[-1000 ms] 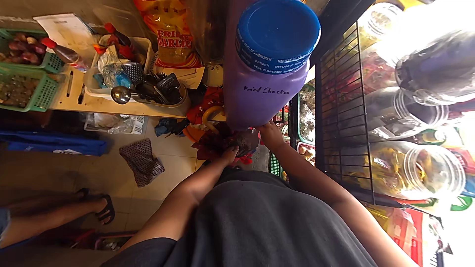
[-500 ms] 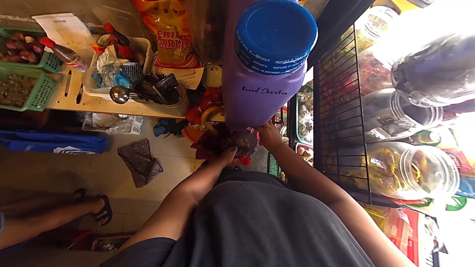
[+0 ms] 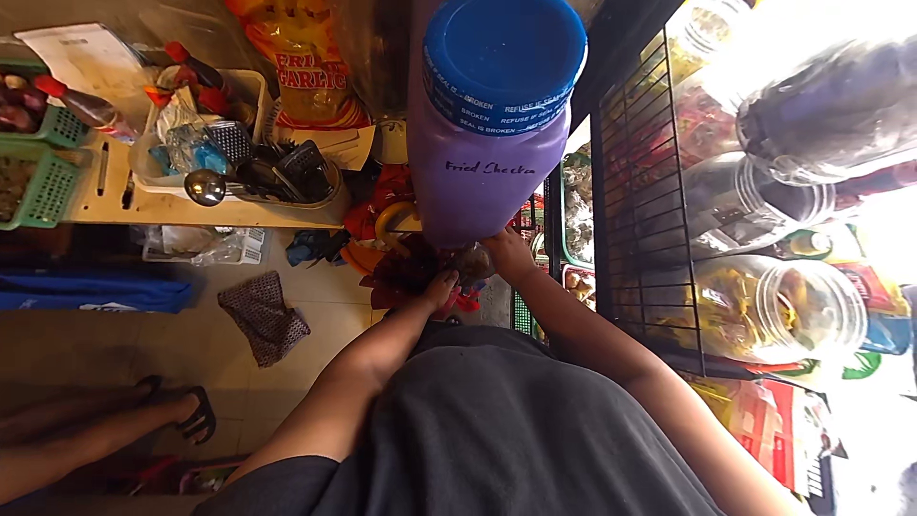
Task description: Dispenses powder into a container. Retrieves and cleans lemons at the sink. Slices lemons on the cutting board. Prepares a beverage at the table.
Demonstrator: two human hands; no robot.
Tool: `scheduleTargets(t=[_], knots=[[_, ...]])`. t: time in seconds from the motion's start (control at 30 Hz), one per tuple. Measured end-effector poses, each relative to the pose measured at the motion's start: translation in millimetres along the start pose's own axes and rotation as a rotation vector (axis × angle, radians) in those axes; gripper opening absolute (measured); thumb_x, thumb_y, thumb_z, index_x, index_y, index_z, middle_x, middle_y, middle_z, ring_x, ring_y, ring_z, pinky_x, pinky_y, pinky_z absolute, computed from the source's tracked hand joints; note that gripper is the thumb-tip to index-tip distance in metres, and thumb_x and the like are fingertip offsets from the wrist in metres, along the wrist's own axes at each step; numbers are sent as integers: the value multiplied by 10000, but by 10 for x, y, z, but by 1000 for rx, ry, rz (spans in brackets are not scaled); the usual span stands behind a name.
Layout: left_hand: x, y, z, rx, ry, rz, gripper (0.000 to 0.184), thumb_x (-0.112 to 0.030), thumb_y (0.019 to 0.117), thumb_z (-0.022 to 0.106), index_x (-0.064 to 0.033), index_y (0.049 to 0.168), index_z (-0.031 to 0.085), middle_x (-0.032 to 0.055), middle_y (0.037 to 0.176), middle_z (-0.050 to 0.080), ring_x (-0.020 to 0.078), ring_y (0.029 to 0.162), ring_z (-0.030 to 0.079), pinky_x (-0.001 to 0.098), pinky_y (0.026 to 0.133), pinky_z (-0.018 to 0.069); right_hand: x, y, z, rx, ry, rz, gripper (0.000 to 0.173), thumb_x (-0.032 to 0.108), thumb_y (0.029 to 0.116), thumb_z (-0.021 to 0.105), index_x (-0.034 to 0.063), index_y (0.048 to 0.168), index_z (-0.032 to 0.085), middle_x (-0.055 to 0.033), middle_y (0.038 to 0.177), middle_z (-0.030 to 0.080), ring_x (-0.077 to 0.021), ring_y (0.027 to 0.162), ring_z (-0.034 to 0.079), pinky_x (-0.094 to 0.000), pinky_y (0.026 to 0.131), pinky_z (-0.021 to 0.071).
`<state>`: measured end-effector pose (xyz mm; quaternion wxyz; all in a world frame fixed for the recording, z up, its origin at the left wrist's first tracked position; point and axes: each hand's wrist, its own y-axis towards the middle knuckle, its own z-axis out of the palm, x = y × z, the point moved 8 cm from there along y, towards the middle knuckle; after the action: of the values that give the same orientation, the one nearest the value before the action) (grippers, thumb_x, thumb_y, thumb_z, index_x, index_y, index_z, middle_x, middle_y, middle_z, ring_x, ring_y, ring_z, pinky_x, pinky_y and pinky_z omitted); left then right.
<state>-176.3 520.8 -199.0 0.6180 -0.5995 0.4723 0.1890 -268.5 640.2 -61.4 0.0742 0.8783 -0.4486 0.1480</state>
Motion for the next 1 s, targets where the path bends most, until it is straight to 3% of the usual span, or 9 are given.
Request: scheduleTargets(t=[0.17,0.43,0.63,1.0], knots=[[252,194,3,-23,-47,24,486,-331,1139,279,30,1187,601,153,1006,586,213,898,566,360,860,488,-16,1,14,-12,7,1,387,-91,956,569,141,1209,750,-205,1292,662,-426,1231,621,-573,963,562],[302,158,-44,-36,-55,28,468,-301,1141,271,20,1076,605,106,909,540,184,819,521,344,797,465,-43,11,50,15,7,2,411,-97,958,556,147,1235,738,-205,1306,653,-425,1244,612,-568,983,554],[289,89,-60,-29,-35,8,474,-300,1141,267,29,1117,608,147,963,572,218,872,549,373,844,474,-35,14,42,48,23,11,383,-90,961,562,124,1225,740,-225,1293,655,-445,1234,612,-587,974,552],[206,-13,-77,-18,-22,2,467,-275,1144,254,28,1084,604,123,928,546,194,844,526,353,821,462,-27,22,38,36,7,1,361,-75,969,571,125,1212,748,-212,1283,664,-432,1210,628,-571,958,562]])
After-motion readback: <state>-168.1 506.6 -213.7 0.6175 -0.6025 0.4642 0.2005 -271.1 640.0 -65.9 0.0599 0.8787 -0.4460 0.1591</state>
